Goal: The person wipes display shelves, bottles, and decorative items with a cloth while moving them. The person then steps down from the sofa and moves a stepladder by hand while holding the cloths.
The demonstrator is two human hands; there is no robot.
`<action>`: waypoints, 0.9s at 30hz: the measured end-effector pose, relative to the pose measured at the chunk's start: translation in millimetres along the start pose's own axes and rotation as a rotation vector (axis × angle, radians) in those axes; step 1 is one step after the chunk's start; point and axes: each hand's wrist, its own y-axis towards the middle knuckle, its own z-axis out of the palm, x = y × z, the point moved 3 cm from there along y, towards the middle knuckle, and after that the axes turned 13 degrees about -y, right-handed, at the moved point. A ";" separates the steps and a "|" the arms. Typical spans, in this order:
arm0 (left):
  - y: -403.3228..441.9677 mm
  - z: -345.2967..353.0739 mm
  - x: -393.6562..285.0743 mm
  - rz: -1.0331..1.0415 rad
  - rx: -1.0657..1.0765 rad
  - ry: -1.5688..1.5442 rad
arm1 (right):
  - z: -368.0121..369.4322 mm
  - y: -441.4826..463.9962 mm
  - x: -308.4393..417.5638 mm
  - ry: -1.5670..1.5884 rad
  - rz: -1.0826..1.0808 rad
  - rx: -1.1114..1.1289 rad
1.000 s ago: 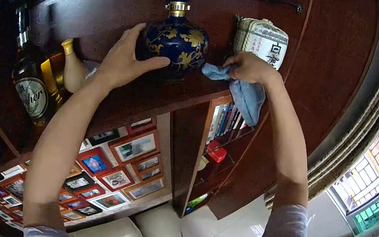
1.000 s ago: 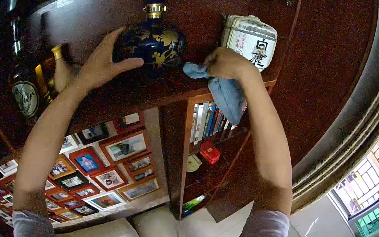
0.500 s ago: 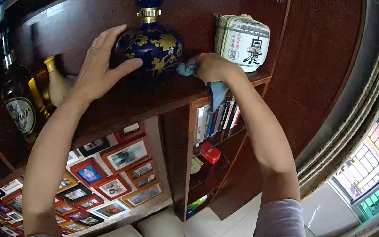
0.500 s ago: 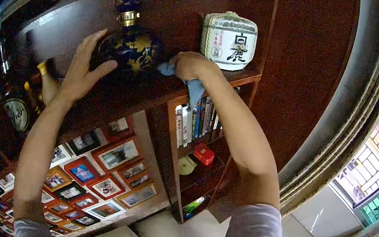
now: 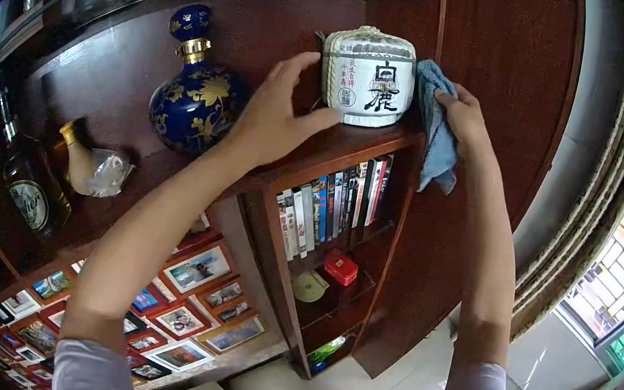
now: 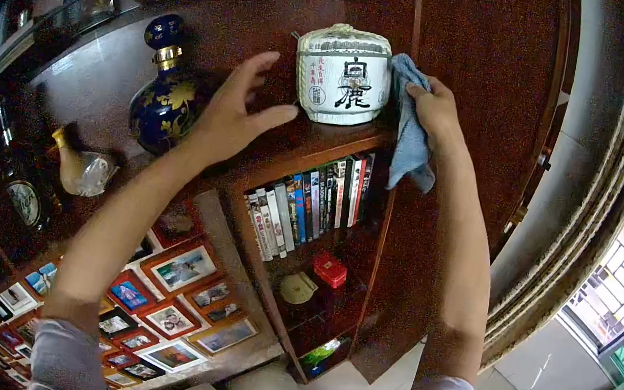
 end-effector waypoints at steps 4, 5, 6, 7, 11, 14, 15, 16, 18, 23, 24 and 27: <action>76.2 49.9 66.8 -0.422 -0.224 -0.213 | 20.4 41.3 -29.2 -0.023 -0.099 -0.124; 86.7 59.0 79.7 -0.444 -0.243 -0.255 | 20.1 46.2 -31.9 -0.027 -0.105 -0.125; 93.6 66.7 84.9 -0.468 -0.256 -0.295 | 20.2 46.6 -33.0 -0.144 -0.153 -0.154; 98.8 74.0 91.1 -0.493 -0.266 -0.335 | 20.6 46.0 -35.6 -0.259 -0.196 -0.186; 103.8 88.9 99.3 -0.325 -0.131 -0.432 | 30.1 46.8 -47.4 -0.505 -0.358 -0.312; 98.2 87.3 88.8 -0.277 -0.138 -0.538 | 41.5 46.9 -50.0 -0.543 -0.380 -0.330; 96.2 84.8 90.9 -0.248 -0.146 -0.589 | 44.1 48.5 -49.6 -0.511 -0.344 -0.324; 94.5 83.2 95.2 -0.253 -0.148 -0.589 | 45.9 48.4 -50.1 -0.478 -0.307 -0.325; 98.1 79.9 98.7 -0.329 -0.206 -0.393 | 47.1 49.7 -49.9 -0.457 -0.293 -0.330; 96.7 73.6 88.6 -0.455 -0.288 -0.410 | 43.5 41.6 -42.1 -0.337 -0.190 -0.209; 96.9 72.4 85.4 -0.452 -0.287 -0.413 | 42.9 41.4 -41.0 -0.297 -0.152 -0.147; 94.7 68.6 83.7 -0.543 -0.380 -0.441 | 42.3 48.6 -44.5 -0.301 -0.145 -0.153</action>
